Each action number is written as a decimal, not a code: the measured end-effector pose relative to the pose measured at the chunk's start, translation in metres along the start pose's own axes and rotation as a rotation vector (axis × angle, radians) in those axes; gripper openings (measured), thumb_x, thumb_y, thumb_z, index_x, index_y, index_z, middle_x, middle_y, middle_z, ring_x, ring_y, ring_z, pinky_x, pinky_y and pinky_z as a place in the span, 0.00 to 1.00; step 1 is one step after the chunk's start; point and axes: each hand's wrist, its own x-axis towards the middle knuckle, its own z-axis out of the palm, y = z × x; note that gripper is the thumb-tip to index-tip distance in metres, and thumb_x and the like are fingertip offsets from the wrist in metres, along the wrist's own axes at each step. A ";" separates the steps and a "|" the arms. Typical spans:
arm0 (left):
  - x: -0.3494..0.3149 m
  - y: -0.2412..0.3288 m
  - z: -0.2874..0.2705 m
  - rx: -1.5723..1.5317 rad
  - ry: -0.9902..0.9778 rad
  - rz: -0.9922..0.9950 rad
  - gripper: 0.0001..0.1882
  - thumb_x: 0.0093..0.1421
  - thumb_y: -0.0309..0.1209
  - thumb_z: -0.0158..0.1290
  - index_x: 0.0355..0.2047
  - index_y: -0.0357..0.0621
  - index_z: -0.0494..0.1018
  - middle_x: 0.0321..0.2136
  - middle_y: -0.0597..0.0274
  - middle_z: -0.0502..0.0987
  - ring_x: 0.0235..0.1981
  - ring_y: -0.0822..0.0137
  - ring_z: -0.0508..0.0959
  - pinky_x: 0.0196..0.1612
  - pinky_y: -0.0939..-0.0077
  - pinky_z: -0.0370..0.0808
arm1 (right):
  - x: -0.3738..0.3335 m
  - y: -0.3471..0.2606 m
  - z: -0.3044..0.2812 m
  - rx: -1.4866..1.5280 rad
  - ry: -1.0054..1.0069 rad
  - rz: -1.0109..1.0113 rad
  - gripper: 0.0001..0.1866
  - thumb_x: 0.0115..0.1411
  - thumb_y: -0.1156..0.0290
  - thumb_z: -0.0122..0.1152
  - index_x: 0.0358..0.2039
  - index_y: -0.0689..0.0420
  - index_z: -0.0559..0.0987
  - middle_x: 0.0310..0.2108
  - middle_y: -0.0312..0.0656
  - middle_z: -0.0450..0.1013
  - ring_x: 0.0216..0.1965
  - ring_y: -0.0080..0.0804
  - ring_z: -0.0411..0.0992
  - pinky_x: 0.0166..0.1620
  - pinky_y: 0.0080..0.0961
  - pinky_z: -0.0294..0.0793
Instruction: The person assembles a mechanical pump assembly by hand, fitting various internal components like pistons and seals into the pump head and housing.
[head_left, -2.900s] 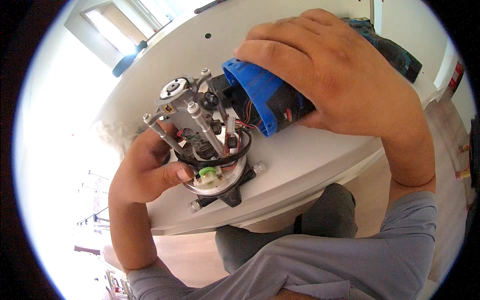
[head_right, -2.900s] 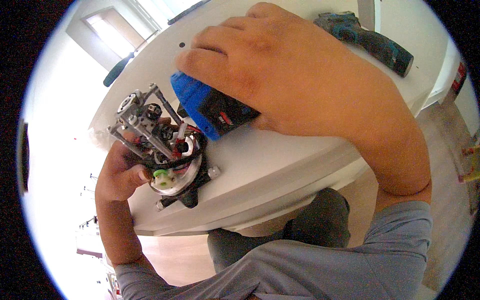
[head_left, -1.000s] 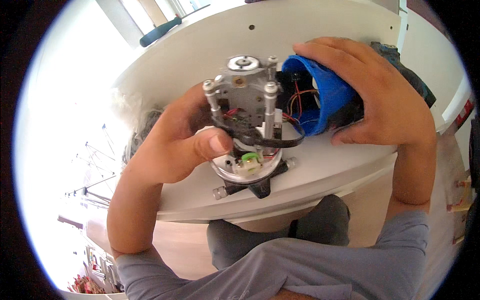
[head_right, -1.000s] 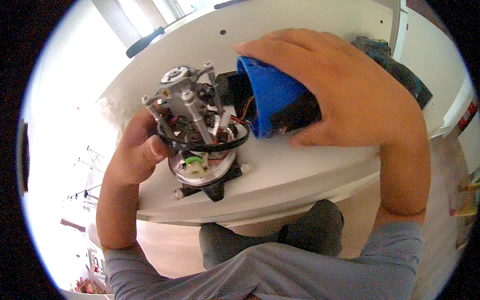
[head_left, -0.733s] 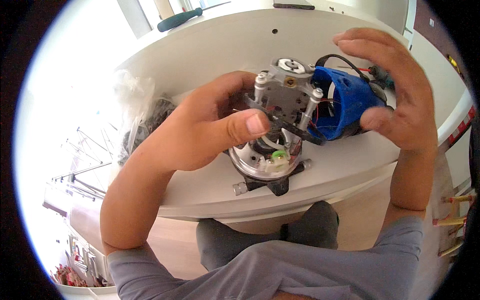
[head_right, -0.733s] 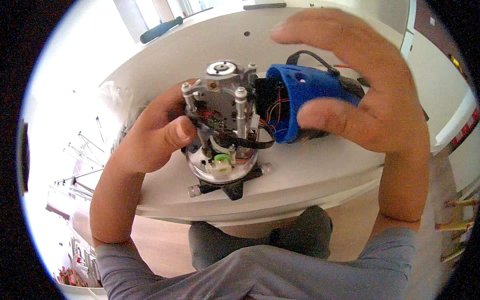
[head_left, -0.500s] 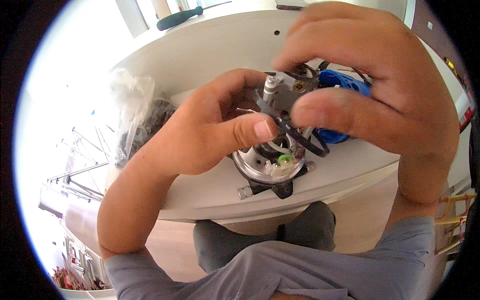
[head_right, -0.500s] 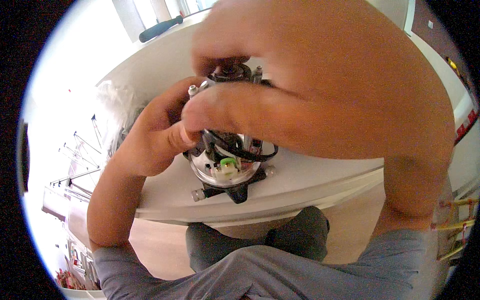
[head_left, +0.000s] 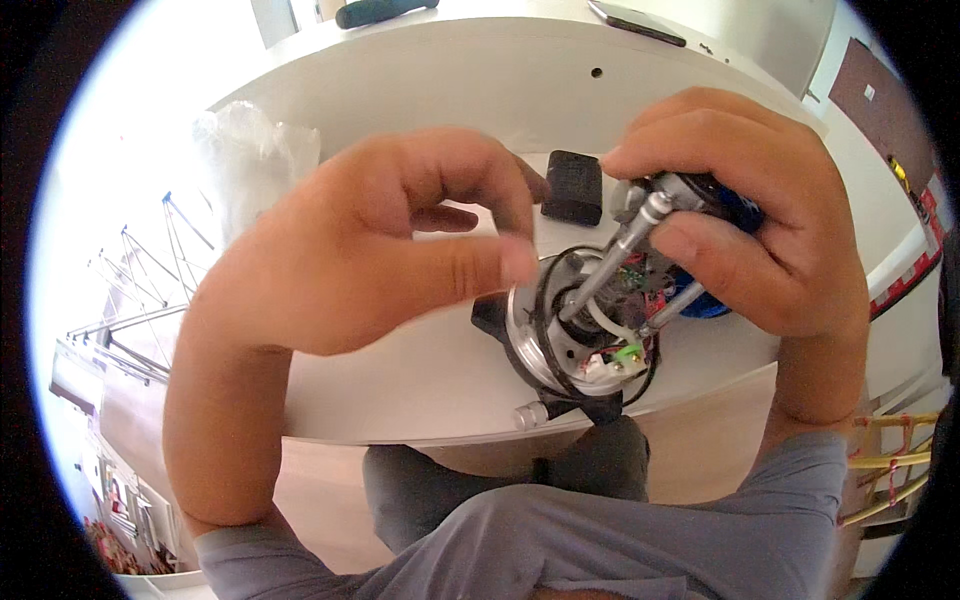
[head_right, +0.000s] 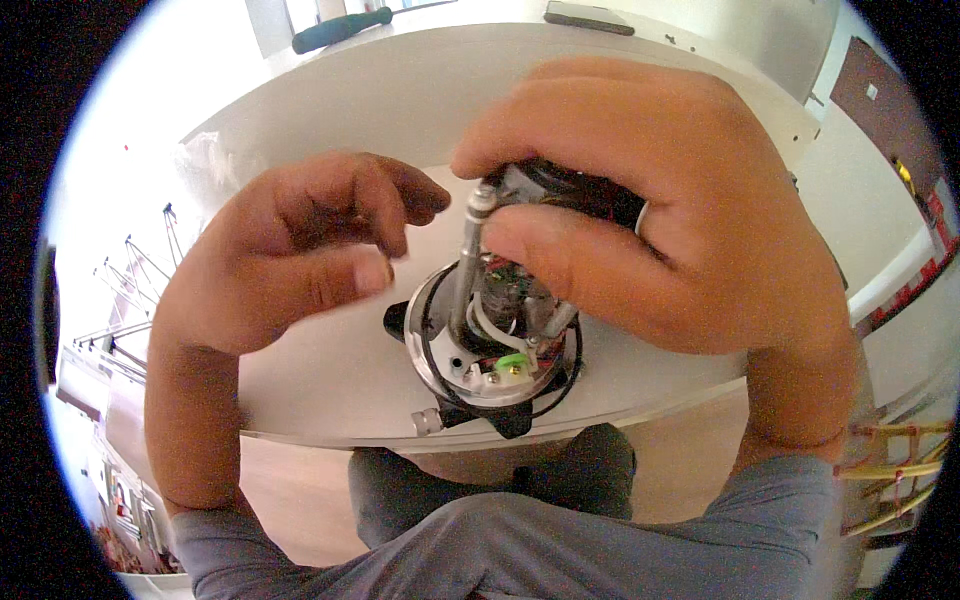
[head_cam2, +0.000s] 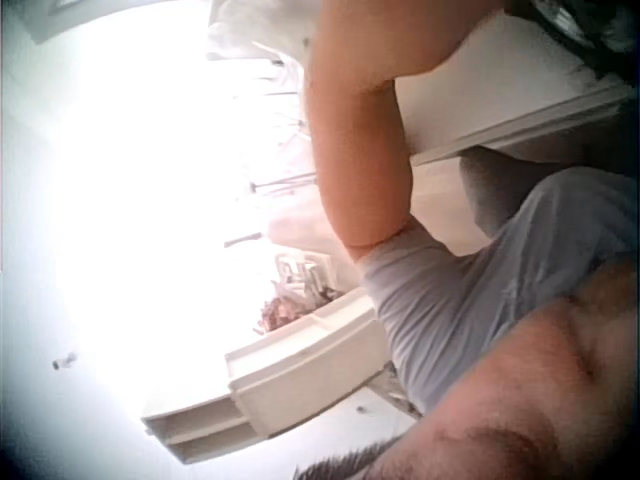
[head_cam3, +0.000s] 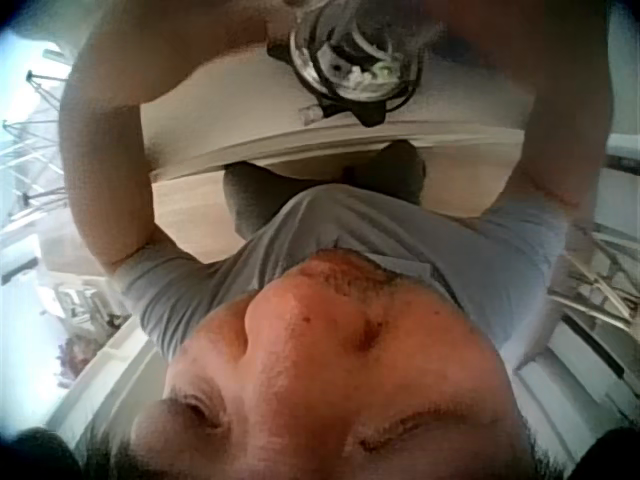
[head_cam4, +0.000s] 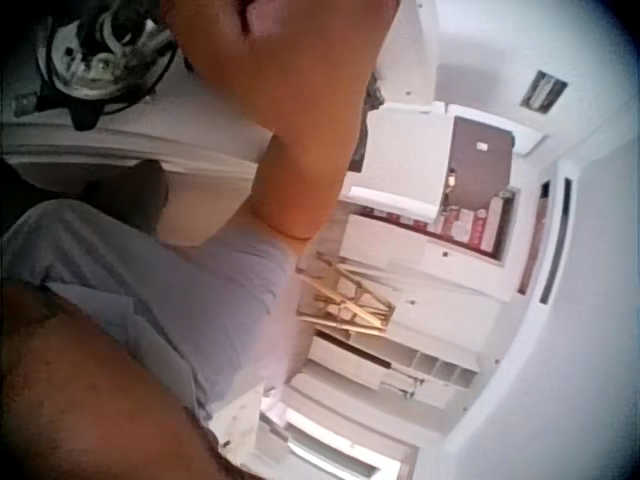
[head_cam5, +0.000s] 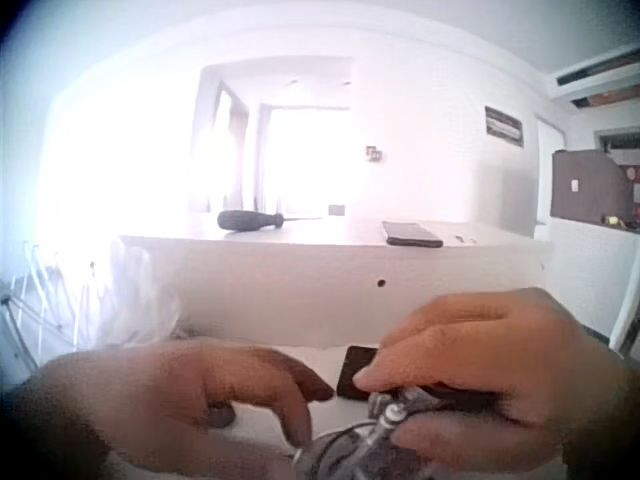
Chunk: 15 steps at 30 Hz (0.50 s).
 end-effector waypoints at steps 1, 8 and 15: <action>-0.002 0.000 -0.001 0.092 -0.070 0.106 0.13 0.63 0.32 0.68 0.46 0.40 0.82 0.58 0.45 0.78 0.63 0.54 0.75 0.67 0.63 0.67 | 0.000 -0.001 0.001 -0.027 0.006 -0.031 0.19 0.61 0.63 0.65 0.47 0.63 0.84 0.40 0.52 0.80 0.36 0.41 0.79 0.40 0.32 0.77; 0.002 0.000 0.008 0.379 -0.197 0.159 0.15 0.52 0.26 0.74 0.40 0.41 0.85 0.60 0.43 0.78 0.64 0.50 0.75 0.68 0.60 0.67 | -0.004 -0.008 0.007 -0.079 0.044 -0.055 0.17 0.64 0.68 0.61 0.49 0.63 0.84 0.43 0.52 0.80 0.37 0.38 0.79 0.41 0.29 0.78; 0.000 0.005 0.017 0.387 -0.142 0.024 0.14 0.49 0.23 0.74 0.37 0.41 0.84 0.60 0.43 0.78 0.64 0.49 0.75 0.68 0.61 0.68 | -0.007 -0.008 0.006 -0.128 0.043 -0.078 0.17 0.63 0.69 0.62 0.49 0.63 0.85 0.44 0.52 0.81 0.38 0.39 0.80 0.42 0.29 0.79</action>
